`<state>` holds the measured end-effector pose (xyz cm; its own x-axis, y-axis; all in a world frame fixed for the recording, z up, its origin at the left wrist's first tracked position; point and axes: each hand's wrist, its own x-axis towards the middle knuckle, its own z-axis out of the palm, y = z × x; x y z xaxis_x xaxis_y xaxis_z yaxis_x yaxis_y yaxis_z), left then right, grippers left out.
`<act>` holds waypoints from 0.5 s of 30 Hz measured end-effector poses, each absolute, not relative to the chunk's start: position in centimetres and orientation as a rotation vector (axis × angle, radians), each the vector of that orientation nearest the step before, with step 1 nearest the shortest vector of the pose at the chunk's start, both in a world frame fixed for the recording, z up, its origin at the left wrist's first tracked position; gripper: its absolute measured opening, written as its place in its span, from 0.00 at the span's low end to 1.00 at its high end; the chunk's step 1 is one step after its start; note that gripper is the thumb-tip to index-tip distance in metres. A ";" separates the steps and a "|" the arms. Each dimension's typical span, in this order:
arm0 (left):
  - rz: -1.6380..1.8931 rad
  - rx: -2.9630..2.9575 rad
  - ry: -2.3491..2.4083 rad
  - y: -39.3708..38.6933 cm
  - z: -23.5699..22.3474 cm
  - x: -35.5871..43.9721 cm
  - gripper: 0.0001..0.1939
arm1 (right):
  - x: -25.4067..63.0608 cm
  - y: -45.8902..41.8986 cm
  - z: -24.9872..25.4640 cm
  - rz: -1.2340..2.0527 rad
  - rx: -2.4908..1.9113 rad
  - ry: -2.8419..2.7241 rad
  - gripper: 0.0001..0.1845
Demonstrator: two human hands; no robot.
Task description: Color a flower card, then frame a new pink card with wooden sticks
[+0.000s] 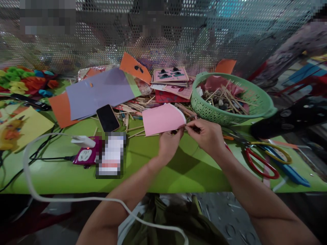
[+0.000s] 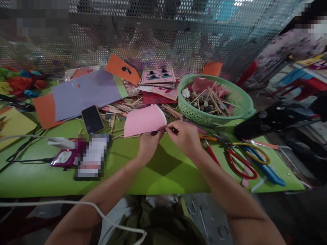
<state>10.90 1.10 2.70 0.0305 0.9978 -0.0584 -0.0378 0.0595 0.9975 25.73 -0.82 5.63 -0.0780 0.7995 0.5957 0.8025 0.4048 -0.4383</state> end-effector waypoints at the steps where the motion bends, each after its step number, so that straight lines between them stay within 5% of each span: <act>1: 1.164 1.150 1.192 1.1 2.6 10.9 0.05 | 25.7 -0.8 5.5 -0.017 -1.380 -1.857 0.10; 15: 1.147 1.146 1.153 1.1 2.7 10.9 0.07 | 25.8 -0.8 5.9 0.040 -1.398 -1.884 0.09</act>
<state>10.90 1.14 2.72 0.0597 0.9962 -0.0627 -0.0571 0.0661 0.9962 25.83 -0.83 5.89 -0.0969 0.8256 0.5558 0.8014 0.3959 -0.4484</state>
